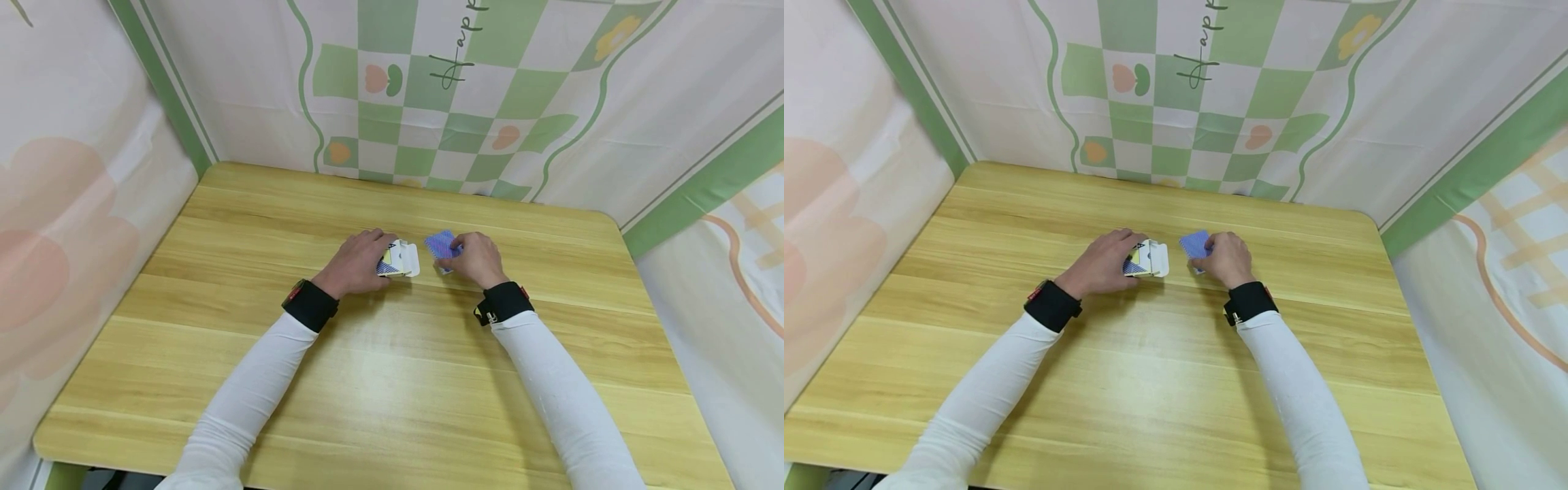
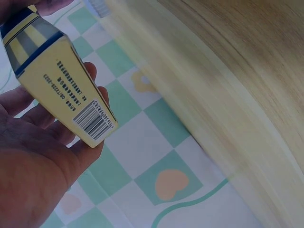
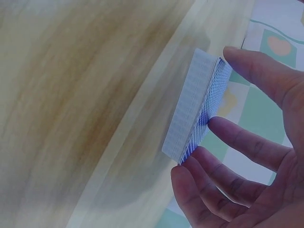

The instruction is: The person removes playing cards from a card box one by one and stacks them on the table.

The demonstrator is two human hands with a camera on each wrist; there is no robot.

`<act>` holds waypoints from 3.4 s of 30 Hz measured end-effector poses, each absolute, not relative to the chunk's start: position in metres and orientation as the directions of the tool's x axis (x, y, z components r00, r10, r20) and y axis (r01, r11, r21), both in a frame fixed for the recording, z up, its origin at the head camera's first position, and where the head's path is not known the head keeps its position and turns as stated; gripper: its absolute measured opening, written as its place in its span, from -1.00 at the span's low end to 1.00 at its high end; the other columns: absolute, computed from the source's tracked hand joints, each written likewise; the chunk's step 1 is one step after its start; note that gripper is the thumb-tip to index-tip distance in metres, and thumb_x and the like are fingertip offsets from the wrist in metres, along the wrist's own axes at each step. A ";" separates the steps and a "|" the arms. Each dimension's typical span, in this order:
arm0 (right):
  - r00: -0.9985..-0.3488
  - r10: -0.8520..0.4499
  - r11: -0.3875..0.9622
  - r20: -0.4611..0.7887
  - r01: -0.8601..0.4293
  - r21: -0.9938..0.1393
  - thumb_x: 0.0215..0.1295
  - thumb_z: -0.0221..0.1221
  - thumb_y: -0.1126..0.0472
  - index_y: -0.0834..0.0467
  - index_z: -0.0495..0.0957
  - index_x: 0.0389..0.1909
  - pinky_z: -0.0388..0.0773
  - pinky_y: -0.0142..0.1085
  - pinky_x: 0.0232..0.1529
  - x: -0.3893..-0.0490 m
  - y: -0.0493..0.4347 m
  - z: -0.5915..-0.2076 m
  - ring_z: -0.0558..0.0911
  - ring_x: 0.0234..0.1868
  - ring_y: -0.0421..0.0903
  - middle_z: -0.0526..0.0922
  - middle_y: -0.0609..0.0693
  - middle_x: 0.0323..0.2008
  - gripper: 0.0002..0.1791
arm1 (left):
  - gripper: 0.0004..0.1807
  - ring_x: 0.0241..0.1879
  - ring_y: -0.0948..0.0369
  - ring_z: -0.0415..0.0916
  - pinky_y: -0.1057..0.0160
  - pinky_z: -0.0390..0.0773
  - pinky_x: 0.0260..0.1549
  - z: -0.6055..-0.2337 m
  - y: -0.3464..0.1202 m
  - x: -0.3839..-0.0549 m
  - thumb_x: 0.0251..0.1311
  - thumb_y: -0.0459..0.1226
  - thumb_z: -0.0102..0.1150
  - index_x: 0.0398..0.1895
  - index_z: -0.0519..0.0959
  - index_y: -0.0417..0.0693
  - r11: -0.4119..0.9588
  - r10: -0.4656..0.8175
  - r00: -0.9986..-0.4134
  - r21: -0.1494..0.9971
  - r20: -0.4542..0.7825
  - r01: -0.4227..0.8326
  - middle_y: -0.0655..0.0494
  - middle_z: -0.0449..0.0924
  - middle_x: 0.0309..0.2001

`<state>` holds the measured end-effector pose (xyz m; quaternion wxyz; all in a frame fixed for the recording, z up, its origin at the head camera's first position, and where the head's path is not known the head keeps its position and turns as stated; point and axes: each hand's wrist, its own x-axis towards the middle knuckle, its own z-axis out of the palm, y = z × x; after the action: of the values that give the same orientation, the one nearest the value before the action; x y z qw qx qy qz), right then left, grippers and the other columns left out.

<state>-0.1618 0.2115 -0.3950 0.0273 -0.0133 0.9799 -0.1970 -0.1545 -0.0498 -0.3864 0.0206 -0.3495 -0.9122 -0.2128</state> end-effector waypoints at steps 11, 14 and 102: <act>-0.997 -0.033 0.922 -0.063 -0.006 -0.388 -0.09 0.32 -0.16 0.21 0.57 -0.15 0.33 -0.16 -0.29 -0.161 0.211 -0.395 0.44 -0.20 0.05 0.54 0.19 -0.13 -0.41 | -0.17 -0.08 0.14 0.34 0.13 0.32 -0.16 -0.388 -0.049 -0.154 -0.18 -0.09 0.34 0.27 0.28 -0.04 0.669 0.631 -0.757 0.375 0.169 0.641 0.02 0.40 0.05; -0.997 -0.032 0.922 -0.064 -0.005 -0.388 -0.10 0.32 -0.16 0.21 0.57 -0.15 0.33 -0.16 -0.31 -0.161 0.211 -0.395 0.44 -0.20 0.05 0.54 0.18 -0.13 -0.41 | -0.17 -0.07 0.14 0.34 0.13 0.31 -0.15 -0.387 -0.049 -0.154 -0.19 -0.09 0.34 0.27 0.29 -0.03 0.670 0.627 -0.760 0.378 0.173 0.639 0.03 0.40 0.05; -0.805 -0.580 0.694 0.121 -0.566 -0.445 -0.19 0.42 0.04 0.02 0.53 -0.12 0.25 -0.10 0.08 -0.139 0.178 -0.353 0.31 0.15 0.04 0.42 0.00 0.08 -0.49 | -0.16 -0.07 0.15 0.33 0.13 0.31 -0.13 -0.384 -0.047 -0.150 -0.21 -0.10 0.38 0.25 0.28 0.00 0.655 0.660 -0.731 0.343 0.175 0.674 0.07 0.39 0.02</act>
<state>-0.1393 0.1778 -0.3533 0.0145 -0.3115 0.9202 -0.2368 -0.1503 -0.0473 -0.3843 0.0176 -0.3665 -0.9094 -0.1956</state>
